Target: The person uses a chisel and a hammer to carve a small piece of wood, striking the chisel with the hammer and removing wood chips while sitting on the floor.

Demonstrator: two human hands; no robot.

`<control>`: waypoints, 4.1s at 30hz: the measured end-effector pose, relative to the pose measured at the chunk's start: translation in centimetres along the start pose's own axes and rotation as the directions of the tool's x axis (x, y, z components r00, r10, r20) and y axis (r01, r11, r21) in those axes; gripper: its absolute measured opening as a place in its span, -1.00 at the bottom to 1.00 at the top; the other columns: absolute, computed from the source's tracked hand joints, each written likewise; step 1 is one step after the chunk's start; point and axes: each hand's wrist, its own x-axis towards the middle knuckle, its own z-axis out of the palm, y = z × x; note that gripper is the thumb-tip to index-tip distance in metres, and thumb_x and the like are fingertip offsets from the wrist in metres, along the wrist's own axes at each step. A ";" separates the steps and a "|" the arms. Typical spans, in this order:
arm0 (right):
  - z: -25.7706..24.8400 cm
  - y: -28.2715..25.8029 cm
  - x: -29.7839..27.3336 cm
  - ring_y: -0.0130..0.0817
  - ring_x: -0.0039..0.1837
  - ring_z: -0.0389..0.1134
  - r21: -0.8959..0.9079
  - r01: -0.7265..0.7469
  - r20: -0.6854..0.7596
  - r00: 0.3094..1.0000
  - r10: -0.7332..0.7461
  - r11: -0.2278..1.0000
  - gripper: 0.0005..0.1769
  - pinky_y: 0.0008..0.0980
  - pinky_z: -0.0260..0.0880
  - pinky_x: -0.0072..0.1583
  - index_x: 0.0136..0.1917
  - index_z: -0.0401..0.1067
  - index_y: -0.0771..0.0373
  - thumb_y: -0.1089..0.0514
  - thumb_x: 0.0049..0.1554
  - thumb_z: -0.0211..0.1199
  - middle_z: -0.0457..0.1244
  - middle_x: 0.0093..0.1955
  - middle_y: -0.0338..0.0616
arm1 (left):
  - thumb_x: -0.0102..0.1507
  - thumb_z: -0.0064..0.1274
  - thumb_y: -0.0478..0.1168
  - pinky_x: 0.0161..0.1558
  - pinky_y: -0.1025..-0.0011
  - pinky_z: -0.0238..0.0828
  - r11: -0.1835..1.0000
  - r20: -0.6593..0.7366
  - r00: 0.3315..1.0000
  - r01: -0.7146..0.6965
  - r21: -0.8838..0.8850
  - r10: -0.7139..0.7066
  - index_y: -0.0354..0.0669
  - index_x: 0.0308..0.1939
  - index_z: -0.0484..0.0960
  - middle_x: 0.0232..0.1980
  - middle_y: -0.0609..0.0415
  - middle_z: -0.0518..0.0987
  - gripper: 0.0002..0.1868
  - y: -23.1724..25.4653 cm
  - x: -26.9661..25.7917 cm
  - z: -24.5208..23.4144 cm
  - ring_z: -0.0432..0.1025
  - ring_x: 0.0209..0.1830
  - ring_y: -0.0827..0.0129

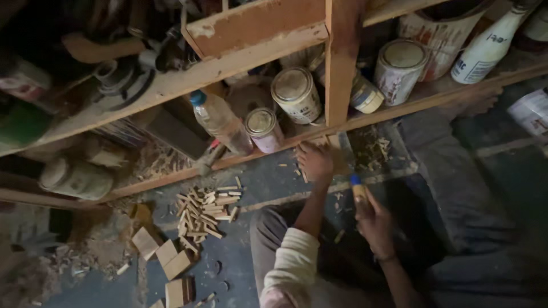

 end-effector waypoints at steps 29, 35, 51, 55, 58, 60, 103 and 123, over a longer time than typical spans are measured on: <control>0.7 -3.8 -2.7 -0.50 -0.48 0.18 -0.091 -0.190 0.070 0.978 0.196 0.978 -0.29 -0.39 0.19 -0.43 0.55 0.27 0.01 -0.23 0.20 0.11 0.19 -0.45 -0.19 | 0.34 -0.14 0.00 0.39 -0.28 -0.20 0.990 -0.209 0.971 -0.093 0.106 0.113 -0.41 0.50 0.08 0.55 -0.47 0.11 -0.23 1.6 -3.6 -1.7 0.07 0.49 -0.30; 0.9 -4.5 -1.5 -0.50 -0.50 0.12 -0.048 -0.171 0.112 0.978 0.175 0.984 -0.33 -0.39 0.15 -0.44 0.54 0.27 0.04 -0.15 0.21 0.13 0.18 -0.46 -0.23 | 0.30 -0.04 0.18 0.26 -0.21 0.06 0.955 -0.193 0.980 0.013 0.298 0.047 -0.35 0.49 0.10 0.44 -0.44 0.24 -0.13 1.2 -1.7 0.5 0.20 0.37 -0.26; -0.1 -4.3 -3.5 -0.49 -0.51 0.10 -0.010 -0.178 0.079 0.981 0.179 0.984 -0.40 -0.33 0.11 -0.43 0.47 0.36 0.14 -0.08 0.22 0.18 0.17 -0.49 -0.27 | 0.04 -0.08 0.45 0.05 0.00 0.33 0.809 -0.535 0.760 0.021 0.587 0.368 -0.17 0.18 0.45 0.21 -0.25 0.50 -0.10 1.4 -3.0 -0.6 0.44 0.05 0.02; 0.3 -5.6 0.5 -0.52 -0.48 0.05 -0.031 -0.112 0.140 0.983 0.116 0.993 -0.35 -0.35 0.09 -0.42 0.56 0.30 0.08 -0.02 0.22 0.14 0.11 -0.49 -0.25 | 0.31 -0.06 0.36 0.13 0.04 0.28 0.907 -0.302 0.953 0.125 0.401 0.003 -0.33 0.38 0.36 0.21 -0.28 0.46 -0.13 2.5 -0.6 1.5 0.39 0.17 -0.05; 0.8 -3.7 -0.8 -0.45 -0.52 0.04 -0.179 0.034 0.162 0.987 -0.004 0.983 -0.38 -0.37 0.11 -0.41 0.61 0.21 0.03 -0.10 0.33 0.06 0.09 -0.55 -0.15 | 0.54 -0.12 0.10 0.18 0.18 0.24 0.786 -0.302 0.942 0.076 0.614 0.145 -0.26 0.31 0.37 0.14 -0.11 0.41 -0.50 0.7 -1.7 1.3 0.36 0.10 0.12; 1.7 -2.7 -2.3 -0.52 -0.49 0.21 -0.014 -0.145 0.105 0.984 0.146 0.989 -0.34 -0.38 0.18 -0.40 0.55 0.24 0.07 -0.07 0.22 0.14 0.31 -0.44 -0.21 | 0.22 -0.01 0.30 0.06 -0.01 0.23 0.898 -0.396 0.901 0.017 0.440 0.176 -0.29 0.30 0.33 0.26 -0.44 0.39 -0.18 1.4 -1.6 0.2 0.36 0.12 -0.13; -0.5 -3.1 -3.4 -0.59 -0.46 0.14 0.117 -0.141 -0.037 0.988 0.147 0.983 -0.38 -0.48 0.17 -0.42 0.49 0.36 0.07 -0.12 0.21 0.22 0.19 -0.43 -0.28 | 0.05 0.24 0.01 -0.11 0.02 0.52 0.965 0.133 0.955 -0.259 -0.049 0.263 -0.32 -0.35 0.72 -0.27 -0.36 0.64 -0.61 -2.1 4.3 -0.7 0.58 -0.17 -0.18; -0.3 -2.3 -3.2 -0.63 -0.47 0.09 0.197 -0.178 0.046 0.984 0.172 0.964 -0.34 -0.50 0.10 -0.45 0.53 0.28 0.13 -0.09 0.21 0.20 0.18 -0.40 -0.30 | 0.14 0.25 0.13 -0.02 0.04 0.53 0.998 0.257 0.964 -0.053 -0.043 0.063 -0.29 -0.18 0.71 -0.15 -0.29 0.70 -0.50 -2.6 7.3 -0.1 0.61 -0.06 -0.13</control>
